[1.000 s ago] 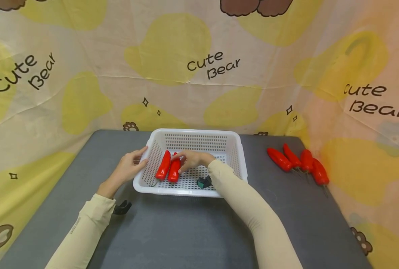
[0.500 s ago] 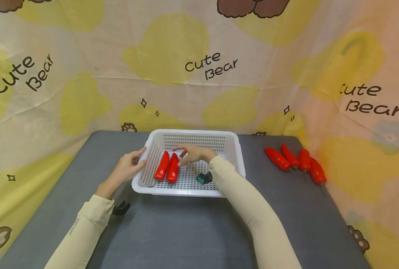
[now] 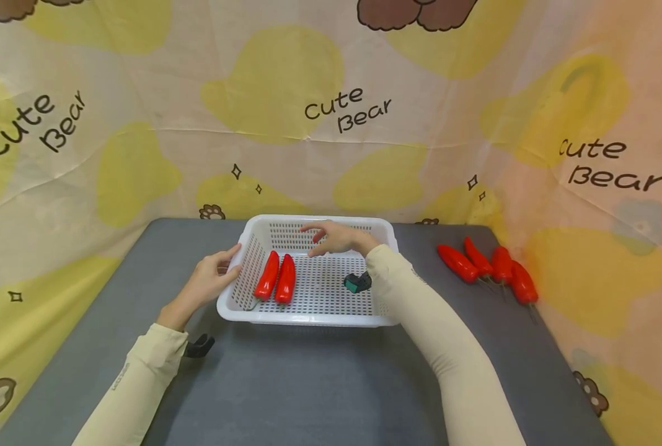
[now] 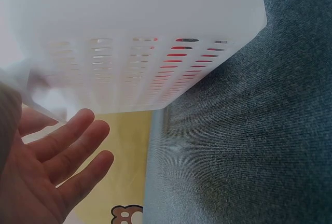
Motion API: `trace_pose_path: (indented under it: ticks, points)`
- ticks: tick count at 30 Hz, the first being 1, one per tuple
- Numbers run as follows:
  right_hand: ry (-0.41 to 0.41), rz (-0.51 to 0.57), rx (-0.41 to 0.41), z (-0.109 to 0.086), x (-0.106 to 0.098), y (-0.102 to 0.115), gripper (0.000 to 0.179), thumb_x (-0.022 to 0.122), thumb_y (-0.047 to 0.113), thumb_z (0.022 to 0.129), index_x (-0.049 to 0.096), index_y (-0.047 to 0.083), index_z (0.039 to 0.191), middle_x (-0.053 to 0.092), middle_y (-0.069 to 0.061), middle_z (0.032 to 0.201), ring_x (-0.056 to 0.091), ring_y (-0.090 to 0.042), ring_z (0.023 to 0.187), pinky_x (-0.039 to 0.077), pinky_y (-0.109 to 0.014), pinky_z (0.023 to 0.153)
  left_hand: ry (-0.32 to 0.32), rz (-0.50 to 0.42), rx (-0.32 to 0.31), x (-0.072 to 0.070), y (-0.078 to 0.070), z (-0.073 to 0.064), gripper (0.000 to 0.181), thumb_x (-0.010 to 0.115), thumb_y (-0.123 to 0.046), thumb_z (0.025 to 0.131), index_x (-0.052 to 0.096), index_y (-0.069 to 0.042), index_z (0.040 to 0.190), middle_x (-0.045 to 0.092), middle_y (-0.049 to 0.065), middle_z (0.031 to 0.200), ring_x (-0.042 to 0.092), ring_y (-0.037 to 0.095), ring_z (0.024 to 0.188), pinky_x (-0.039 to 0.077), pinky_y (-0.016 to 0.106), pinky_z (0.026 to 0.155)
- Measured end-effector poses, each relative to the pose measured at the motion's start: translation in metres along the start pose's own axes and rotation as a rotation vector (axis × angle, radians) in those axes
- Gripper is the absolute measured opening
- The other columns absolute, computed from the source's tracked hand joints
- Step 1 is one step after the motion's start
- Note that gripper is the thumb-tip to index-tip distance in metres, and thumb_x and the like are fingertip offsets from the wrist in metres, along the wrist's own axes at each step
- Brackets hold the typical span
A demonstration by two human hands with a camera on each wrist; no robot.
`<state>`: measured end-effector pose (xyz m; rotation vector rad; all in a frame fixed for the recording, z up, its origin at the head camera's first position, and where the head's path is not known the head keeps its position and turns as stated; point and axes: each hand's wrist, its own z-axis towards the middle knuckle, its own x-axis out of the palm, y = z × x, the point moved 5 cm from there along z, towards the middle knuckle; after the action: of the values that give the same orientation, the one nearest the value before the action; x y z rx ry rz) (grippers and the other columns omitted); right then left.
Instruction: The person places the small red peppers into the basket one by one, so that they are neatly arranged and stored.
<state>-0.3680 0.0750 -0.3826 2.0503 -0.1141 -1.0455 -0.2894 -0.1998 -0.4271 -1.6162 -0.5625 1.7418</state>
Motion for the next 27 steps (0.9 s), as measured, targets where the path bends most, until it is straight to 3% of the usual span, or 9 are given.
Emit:
trace_pose_path:
  ticks: [8,21,27]
  points:
    - [-0.035,-0.063,-0.018,-0.023,-0.025,-0.001,0.068,0.069,0.023,0.096,0.038,0.014,0.156,0.047,-0.023,0.151,0.045,-0.040,0.140,0.045,-0.056,0.112,-0.003,0.004,0.012,0.000,-0.001,0.001,0.057,0.061,-0.015,0.097,0.046,-0.003,0.150,0.063,0.029,0.129,0.069,0.040,0.103,0.060,0.052,0.089]
    - [-0.088,-0.035,-0.067,-0.060,-0.055,-0.018,0.064,0.062,0.016,0.100,0.033,0.005,0.157,0.043,-0.031,0.151,0.051,-0.047,0.132,0.048,-0.060,0.107,-0.002,0.008,0.015,-0.001,-0.001,0.001,0.057,0.060,-0.016,0.097,0.045,-0.002,0.151,0.062,0.030,0.131,0.069,0.040,0.103,0.061,0.052,0.088]
    - [-0.135,-0.013,-0.035,-0.074,-0.066,-0.034,0.061,0.058,0.017,0.102,0.034,0.006,0.156,0.048,-0.031,0.148,0.058,-0.047,0.122,0.047,-0.061,0.105,0.007,0.014,-0.004,0.000,-0.002,0.001,0.058,0.059,-0.016,0.098,0.043,-0.004,0.152,0.061,0.029,0.133,0.068,0.040,0.105,0.060,0.052,0.090]
